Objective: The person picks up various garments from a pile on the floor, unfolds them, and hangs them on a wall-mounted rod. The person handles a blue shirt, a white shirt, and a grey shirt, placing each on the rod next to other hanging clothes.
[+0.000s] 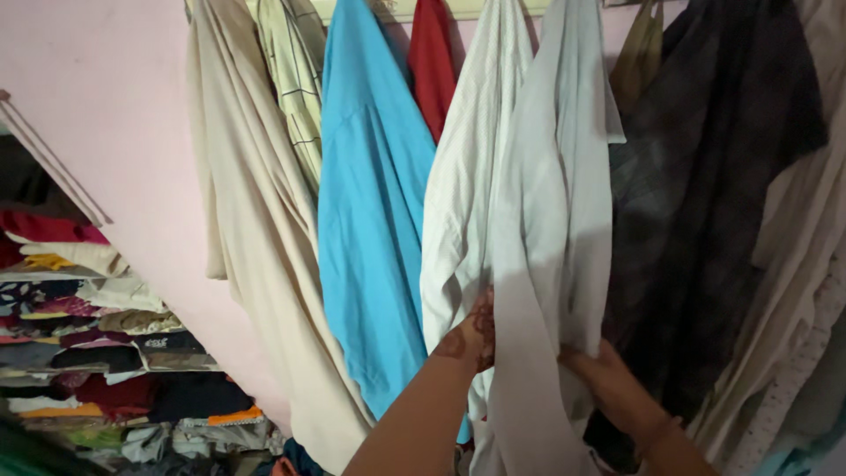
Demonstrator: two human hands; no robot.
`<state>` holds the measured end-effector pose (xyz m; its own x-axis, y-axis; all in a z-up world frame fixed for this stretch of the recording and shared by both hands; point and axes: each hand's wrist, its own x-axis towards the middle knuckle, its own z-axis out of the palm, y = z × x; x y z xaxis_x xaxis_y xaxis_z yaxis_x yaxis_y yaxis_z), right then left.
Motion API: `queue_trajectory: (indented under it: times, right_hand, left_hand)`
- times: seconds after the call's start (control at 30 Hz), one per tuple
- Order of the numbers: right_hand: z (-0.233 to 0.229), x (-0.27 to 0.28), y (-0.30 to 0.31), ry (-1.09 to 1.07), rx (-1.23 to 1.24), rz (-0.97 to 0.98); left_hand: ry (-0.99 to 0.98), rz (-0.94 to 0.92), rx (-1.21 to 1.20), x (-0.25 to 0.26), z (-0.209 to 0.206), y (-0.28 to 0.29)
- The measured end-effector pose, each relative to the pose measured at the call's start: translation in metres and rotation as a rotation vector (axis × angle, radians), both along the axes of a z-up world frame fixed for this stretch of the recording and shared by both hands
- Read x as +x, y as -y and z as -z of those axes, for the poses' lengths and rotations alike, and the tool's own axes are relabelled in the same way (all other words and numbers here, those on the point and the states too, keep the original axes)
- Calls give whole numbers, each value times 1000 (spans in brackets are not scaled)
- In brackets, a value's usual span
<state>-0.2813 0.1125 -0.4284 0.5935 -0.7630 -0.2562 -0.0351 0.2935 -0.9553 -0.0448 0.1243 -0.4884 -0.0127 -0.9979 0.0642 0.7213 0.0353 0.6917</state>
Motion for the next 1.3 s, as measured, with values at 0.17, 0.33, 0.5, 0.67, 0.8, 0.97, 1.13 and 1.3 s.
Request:
queue_trajectory:
  times: [0.17,0.33,0.5,0.67,0.8,0.97,1.13,1.3]
  right_hand:
    - [-22,5,-15,74,71,118]
    - [-31,5,-28,-16,54,191]
    - [-25,19,-31,-303,-22,212]
    - [-12,4,-19,-143,-35,243]
    - [-3,-17,-11,-10,-438,28]
    - [1,-16,-6,46,357,119]
    - [1,-23,-11,98,489,141]
    - [10,-24,2,32,319,151]
  left_hand:
    - [-38,-201,-47,12,-10,-1]
    - [-17,-286,-52,6,0,-37]
    - [25,-319,-29,-18,22,-56]
    - [75,-433,-34,-9,32,-60]
    - [111,-386,86,9,31,-76]
    - [-73,-314,99,-6,29,-65]
    - [-429,-107,-79,-22,59,-44]
    - [-1000,337,-260,11,110,-25]
